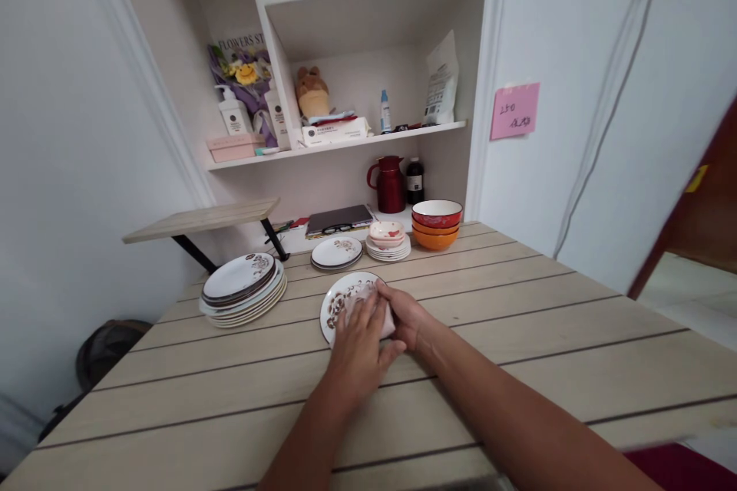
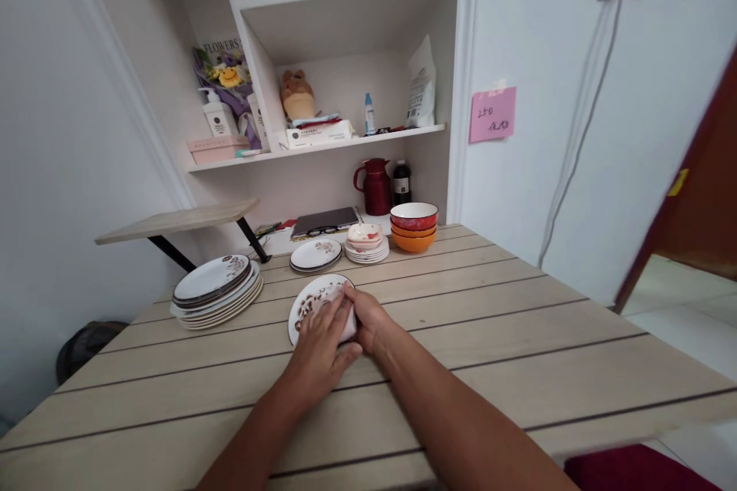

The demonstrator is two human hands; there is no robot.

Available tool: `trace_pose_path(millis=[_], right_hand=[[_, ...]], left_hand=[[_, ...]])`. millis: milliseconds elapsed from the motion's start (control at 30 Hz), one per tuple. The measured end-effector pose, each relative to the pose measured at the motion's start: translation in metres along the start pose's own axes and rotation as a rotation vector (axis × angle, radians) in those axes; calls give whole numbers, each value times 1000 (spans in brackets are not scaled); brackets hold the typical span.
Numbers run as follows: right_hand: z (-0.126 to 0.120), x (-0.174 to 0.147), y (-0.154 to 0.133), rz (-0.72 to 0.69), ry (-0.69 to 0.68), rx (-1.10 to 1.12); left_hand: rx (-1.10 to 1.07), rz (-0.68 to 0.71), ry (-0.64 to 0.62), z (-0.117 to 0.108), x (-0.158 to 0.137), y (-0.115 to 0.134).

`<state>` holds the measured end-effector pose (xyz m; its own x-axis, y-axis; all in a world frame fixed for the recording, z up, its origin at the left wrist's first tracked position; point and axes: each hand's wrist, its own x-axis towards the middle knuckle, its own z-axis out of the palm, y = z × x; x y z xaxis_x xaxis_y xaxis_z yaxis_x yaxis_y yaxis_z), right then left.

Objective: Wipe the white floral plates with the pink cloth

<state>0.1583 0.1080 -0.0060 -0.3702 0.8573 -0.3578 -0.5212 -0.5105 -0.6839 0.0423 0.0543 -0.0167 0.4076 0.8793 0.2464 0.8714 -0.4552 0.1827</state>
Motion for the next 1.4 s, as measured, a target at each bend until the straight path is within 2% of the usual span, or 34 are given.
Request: trace_pose_path(millis=[67,133,267,367,467,600,700,800,933,1033,1133,1267,1400], right_hand=[[1,-3,-1,13,-24,11],[2,-4,-1,-22,-14,26],[1,1,1,-82,30,35],[0,5,1,-83,45,37],[-1,7,1,-71,46,45],[-4,7,0,-29,30,50],[-4,6,0,-13,17,49],[-2,4,0,-33,14,53],[1,1,-1,-66,20,66],[2,0,-2,-73,9,71],[2,-2,-1,-80,10,70],[0,-2,0,-52,-1,53],[-1,-2,0,-23,-39,31]], left_hand=[[-65,62,-31,2,1,-4],[-89,16,-18,3,4,-8],[-1,-324,66,3,11,-21],[103,-438,95,2,11,-26],[149,-371,119,1,7,-18],[52,-41,82,3,4,3],[-67,80,43,3,4,7],[-79,44,22,4,5,-1],[65,-239,82,9,11,-11],[114,-325,109,14,13,-12],[77,-243,113,14,10,-13],[-91,56,5,4,3,-13],[-276,111,-32,-7,2,-13]])
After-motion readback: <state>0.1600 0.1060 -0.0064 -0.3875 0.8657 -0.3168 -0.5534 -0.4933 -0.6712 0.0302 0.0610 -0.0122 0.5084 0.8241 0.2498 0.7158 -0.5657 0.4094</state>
